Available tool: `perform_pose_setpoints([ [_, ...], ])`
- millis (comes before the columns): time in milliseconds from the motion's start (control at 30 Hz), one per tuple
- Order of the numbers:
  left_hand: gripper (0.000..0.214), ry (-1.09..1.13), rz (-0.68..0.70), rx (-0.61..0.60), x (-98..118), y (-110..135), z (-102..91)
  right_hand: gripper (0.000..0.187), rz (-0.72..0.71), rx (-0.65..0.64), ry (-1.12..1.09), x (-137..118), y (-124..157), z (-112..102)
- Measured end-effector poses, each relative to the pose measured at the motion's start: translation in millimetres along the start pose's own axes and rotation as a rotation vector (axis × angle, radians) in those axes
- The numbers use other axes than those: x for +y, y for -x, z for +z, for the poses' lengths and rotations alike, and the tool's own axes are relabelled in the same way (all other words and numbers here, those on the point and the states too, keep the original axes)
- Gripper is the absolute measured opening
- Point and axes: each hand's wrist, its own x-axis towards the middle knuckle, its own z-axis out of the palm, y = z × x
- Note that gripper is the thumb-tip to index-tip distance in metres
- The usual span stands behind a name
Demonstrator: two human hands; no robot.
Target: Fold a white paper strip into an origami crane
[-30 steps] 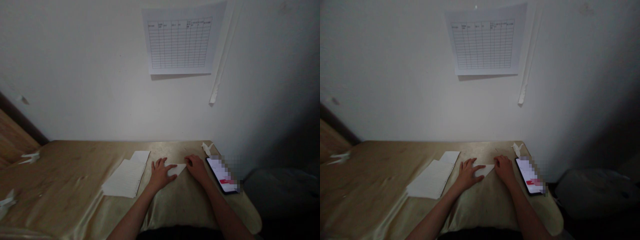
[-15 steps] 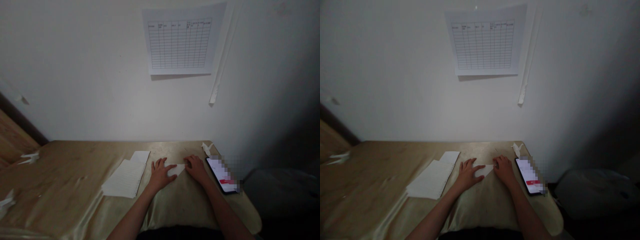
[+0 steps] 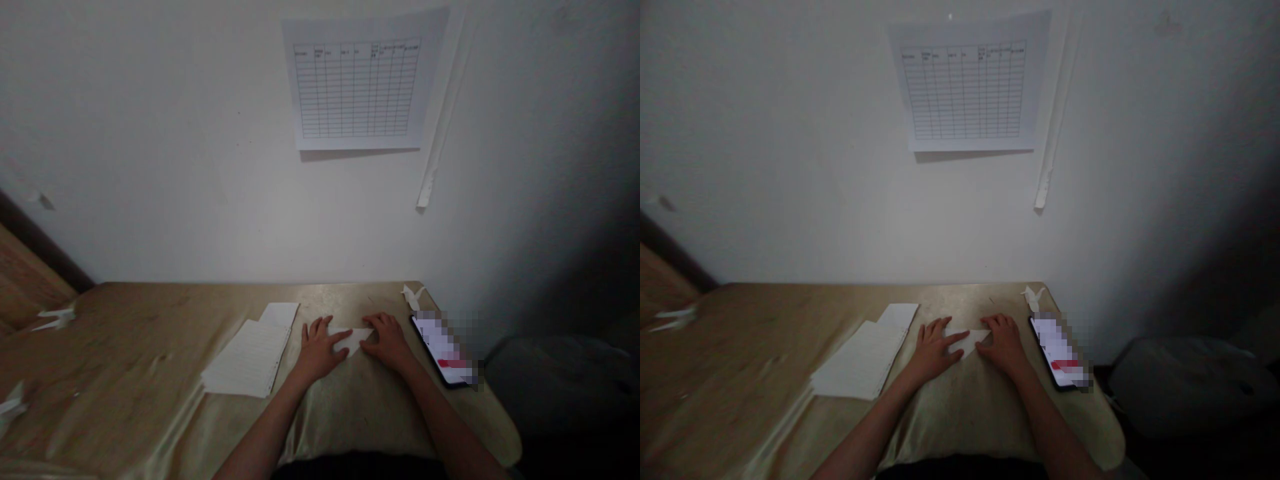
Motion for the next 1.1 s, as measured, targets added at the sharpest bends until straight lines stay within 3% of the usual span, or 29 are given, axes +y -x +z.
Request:
perform_pose_setpoints([
  [200,0.050,-0.009,0.017,0.018,-5,-2,6.2,0.082,-0.001,0.037,0.024,-7,2,8],
  [667,0.050,-0.017,0.006,-0.006,-5,-2,4.4,0.093,-0.042,0.024,0.072,-15,12,14],
  [933,0.049,-0.003,0.007,0.039,-5,-2,7.5,0.073,-0.064,0.033,0.001,-5,7,8],
  [1100,0.050,0.012,0.016,0.049,-3,0,5.5,0.071,-0.087,0.037,-0.013,-4,5,6],
])
